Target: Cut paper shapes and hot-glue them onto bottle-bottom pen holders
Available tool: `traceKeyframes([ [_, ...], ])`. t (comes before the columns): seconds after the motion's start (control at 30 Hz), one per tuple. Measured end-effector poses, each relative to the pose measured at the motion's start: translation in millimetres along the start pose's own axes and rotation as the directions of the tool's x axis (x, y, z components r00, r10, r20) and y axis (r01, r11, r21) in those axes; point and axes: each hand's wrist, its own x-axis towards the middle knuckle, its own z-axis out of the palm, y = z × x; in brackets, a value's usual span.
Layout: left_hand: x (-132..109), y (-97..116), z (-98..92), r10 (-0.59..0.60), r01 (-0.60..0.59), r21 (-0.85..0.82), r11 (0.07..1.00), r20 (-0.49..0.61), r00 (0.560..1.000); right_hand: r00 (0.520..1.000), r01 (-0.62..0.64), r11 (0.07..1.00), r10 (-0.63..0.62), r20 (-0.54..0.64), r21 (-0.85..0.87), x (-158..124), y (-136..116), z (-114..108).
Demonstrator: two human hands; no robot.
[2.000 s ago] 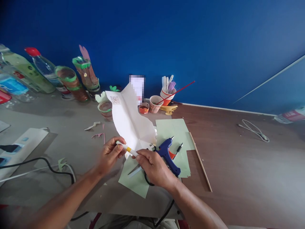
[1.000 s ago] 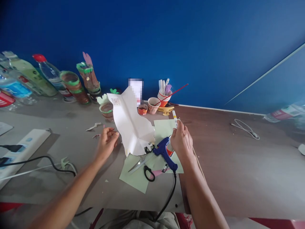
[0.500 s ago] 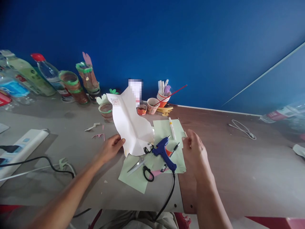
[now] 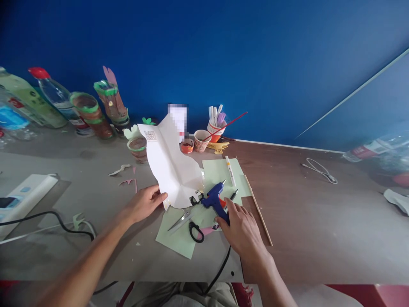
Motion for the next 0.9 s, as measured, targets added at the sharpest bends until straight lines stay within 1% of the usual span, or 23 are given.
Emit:
traceKeyframes([
  [0.1,0.4,-1.0,0.4,0.015,-0.015,-0.039,0.999,0.002,1.0,0.999,-0.045,0.996,0.047,-0.019,0.071,-3.1,10.3,-0.4],
  [0.17,0.4,-1.8,1.1,0.013,-0.013,-0.073,0.997,0.005,1.0,0.993,-0.102,0.988,0.109,-0.055,0.113,-6.6,23.5,-1.3],
  [0.3,-0.4,-3.2,2.8,0.019,-0.02,-0.123,0.992,-0.014,1.0,0.966,-0.221,0.966,0.236,-0.109,0.133,-13.1,46.7,-8.9],
  [0.37,-1.0,-3.0,2.9,0.031,-0.035,-0.145,0.989,-0.032,0.999,0.949,-0.274,0.948,0.294,-0.117,0.164,-15.1,49.9,-14.2],
  [0.43,-1.5,-1.9,2.2,0.036,-0.043,-0.162,0.986,-0.045,0.998,0.938,-0.296,0.933,0.325,-0.12,0.206,-15.9,47.3,-18.4],
  [0.6,-1.9,1.6,-0.8,0.063,-0.078,-0.228,0.97,-0.072,0.995,0.953,-0.228,0.926,0.275,-0.125,0.302,-13.9,34.1,-20.6],
  [0.73,-2.3,1.6,-1.3,0.068,-0.1,-0.259,0.961,-0.129,0.989,0.961,-0.185,0.92,0.243,-0.132,0.344,-10.6,23.4,-21.1],
  [0.8,-2.3,0.3,-1.1,0.085,-0.133,-0.274,0.952,-0.178,0.98,0.98,-0.105,0.923,0.159,-0.119,0.371,-8.0,12.0,-23.5],
  [0.87,-1.8,-1.2,-1.2,0.106,-0.172,-0.286,0.943,-0.233,0.967,0.997,0.018,0.921,0.015,-0.08,0.39,-3.8,-4.0,-26.5],
  [0.9,-1.5,-1.9,-1.4,0.109,-0.183,-0.284,0.941,-0.257,0.96,0.997,0.071,0.918,-0.056,-0.05,0.391,-1.1,-12.8,-27.9],
])
